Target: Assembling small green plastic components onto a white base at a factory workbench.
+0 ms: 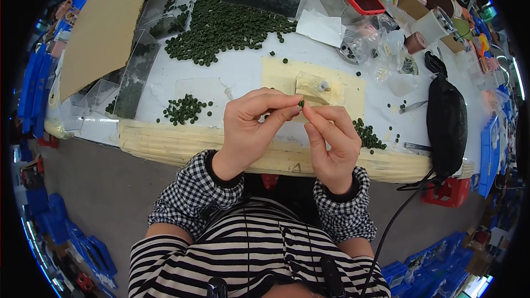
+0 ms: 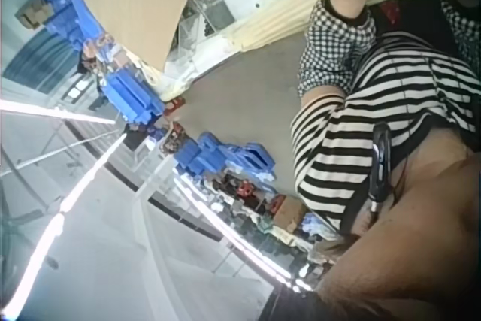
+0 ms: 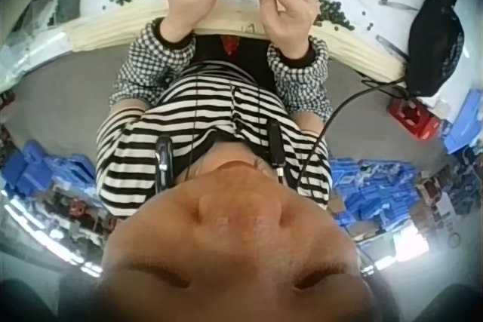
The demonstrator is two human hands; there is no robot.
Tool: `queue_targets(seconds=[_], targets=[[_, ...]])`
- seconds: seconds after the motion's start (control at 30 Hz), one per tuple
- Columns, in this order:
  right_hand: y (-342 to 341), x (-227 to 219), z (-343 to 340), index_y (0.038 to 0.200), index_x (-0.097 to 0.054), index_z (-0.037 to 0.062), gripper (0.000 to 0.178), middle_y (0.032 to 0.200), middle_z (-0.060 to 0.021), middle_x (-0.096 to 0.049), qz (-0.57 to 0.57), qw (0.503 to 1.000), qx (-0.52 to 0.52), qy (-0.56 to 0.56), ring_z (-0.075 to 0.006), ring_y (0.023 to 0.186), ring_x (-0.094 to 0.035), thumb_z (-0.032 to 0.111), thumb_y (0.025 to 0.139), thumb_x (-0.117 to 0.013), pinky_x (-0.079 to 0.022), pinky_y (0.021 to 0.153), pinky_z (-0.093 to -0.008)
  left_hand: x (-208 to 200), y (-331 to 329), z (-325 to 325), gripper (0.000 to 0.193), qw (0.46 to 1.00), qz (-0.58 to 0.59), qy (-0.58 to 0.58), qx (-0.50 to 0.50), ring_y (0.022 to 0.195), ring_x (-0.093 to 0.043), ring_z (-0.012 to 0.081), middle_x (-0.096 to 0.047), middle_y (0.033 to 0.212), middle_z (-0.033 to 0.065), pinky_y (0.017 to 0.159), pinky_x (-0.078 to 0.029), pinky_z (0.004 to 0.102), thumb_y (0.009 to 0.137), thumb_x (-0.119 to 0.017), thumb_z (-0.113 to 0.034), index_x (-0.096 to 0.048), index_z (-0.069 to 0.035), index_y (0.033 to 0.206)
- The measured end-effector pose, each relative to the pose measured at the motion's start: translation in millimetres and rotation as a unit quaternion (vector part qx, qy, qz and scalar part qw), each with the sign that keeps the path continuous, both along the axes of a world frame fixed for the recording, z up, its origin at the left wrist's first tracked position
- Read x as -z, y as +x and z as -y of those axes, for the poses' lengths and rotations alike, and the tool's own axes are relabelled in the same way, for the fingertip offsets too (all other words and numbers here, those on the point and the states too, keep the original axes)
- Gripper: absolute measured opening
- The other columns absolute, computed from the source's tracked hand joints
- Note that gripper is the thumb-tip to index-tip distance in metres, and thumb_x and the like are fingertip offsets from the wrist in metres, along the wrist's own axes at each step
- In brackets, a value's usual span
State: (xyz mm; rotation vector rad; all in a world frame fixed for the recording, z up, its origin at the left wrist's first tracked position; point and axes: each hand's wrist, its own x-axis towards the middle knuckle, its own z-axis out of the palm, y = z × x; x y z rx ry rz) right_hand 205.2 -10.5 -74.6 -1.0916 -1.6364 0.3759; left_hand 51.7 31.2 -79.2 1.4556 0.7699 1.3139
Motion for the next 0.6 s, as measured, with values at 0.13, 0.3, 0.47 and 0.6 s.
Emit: queue_targets(seconds=[0.13, 0.3, 0.47, 0.6], targets=[[-5, 3, -2, 0.109, -0.067, 0.0017, 0.032, 0.089, -0.0090, -0.062, 0.000, 1.000, 0.030, -0.004, -0.0206, 0.076, -0.057, -0.004, 0.077, -0.066, -0.047, 0.067, -0.0279, 2, 1, -2, 0.016, 0.999, -0.029, -0.012, -0.011, 0.076, -0.064, 0.0122, -0.067, 0.087, 0.0092, 0.066, -0.051, 0.0220, 0.083, -0.065, 0.003, -0.068, 0.001, 0.098], [1, 7, 0, 0.107, -0.067, -0.0004, 0.027, 0.087, -0.0100, -0.061, -0.008, 0.990, 0.136, 0.024, -0.0180, 0.076, -0.058, -0.003, 0.080, -0.064, -0.047, 0.068, -0.0264, -8, -13, -11, 0.014, 0.986, -0.162, 0.023, -0.044, 0.076, -0.065, 0.0126, -0.066, 0.085, 0.0089, 0.066, -0.051, 0.0221, 0.083, -0.064, 0.003, -0.068, 0.003, 0.096], [0, 10, 1, 0.104, -0.068, -0.0012, 0.022, 0.085, -0.0096, -0.061, -0.021, 0.989, 0.143, 0.038, -0.0160, 0.073, -0.058, -0.002, 0.083, -0.063, -0.047, 0.066, -0.0252, -6, -40, -14, 0.012, 0.938, -0.329, 0.043, -0.101, 0.072, -0.066, 0.0162, -0.067, 0.082, 0.0120, 0.066, -0.052, 0.0247, 0.081, -0.065, 0.001, -0.067, 0.004, 0.092], [-2, 10, 0, 0.101, -0.069, -0.0016, 0.019, 0.082, -0.0092, -0.061, -0.029, 0.988, 0.147, 0.041, -0.0153, 0.072, -0.058, -0.002, 0.083, -0.062, -0.046, 0.064, -0.0245, -1, -44, -14, 0.015, 0.925, -0.356, 0.084, -0.106, 0.071, -0.065, 0.0186, -0.066, 0.083, 0.0136, 0.064, -0.052, 0.0268, 0.082, -0.063, 0.001, -0.066, 0.003, 0.096]])
